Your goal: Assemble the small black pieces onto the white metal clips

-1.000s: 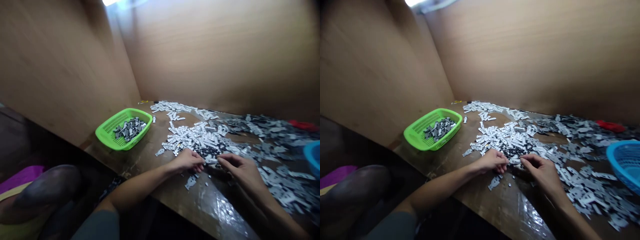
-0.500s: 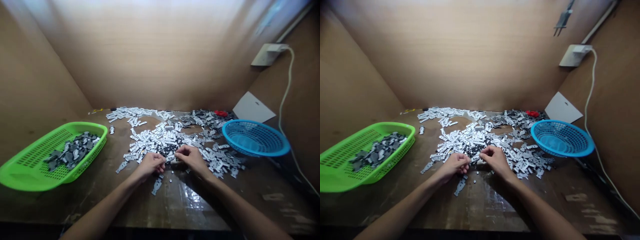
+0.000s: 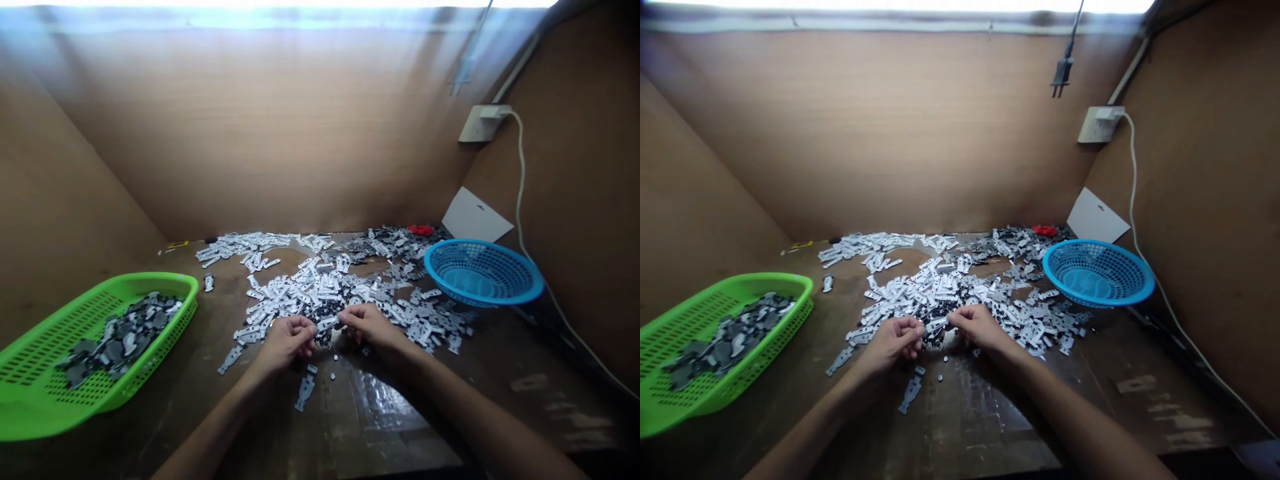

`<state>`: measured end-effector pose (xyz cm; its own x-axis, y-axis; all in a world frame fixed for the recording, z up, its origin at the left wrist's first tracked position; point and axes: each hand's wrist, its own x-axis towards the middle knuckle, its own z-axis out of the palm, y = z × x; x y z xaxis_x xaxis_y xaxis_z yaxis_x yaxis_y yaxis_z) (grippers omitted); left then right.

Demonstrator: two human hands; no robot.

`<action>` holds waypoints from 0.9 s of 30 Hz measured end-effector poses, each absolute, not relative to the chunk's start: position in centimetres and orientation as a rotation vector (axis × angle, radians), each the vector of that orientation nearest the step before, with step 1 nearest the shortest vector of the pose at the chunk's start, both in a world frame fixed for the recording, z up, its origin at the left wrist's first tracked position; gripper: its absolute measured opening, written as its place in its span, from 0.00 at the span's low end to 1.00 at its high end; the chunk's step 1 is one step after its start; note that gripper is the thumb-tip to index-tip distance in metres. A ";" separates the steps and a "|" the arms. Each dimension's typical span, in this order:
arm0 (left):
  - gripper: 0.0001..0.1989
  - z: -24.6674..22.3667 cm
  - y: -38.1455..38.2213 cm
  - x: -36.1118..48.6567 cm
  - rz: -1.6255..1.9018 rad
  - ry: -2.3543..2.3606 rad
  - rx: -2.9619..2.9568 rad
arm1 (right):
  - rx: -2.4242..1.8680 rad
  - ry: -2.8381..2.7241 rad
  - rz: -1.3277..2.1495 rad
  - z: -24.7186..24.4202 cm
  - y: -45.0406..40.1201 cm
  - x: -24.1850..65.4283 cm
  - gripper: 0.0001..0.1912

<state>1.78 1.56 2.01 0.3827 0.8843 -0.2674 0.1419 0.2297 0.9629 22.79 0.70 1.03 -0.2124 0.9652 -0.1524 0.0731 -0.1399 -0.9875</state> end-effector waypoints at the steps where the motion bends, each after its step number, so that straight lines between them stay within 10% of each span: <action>1: 0.17 2.0 1.6 1.8 0.681 1.077 1.258 | -1.230 -1.345 1.442 1.0 0.7 22.8 0.18; 27: 0.12 2.3 0.3 2.9 0.793 0.931 1.389 | -1.182 -1.565 1.072 1.7 -1.2 20.3 0.12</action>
<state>2.86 0.35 2.27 0.4430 0.8935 -0.0732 0.0701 0.0468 0.9964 20.32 -1.20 1.66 -0.1648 0.9761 0.1416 0.2208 0.1764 -0.9592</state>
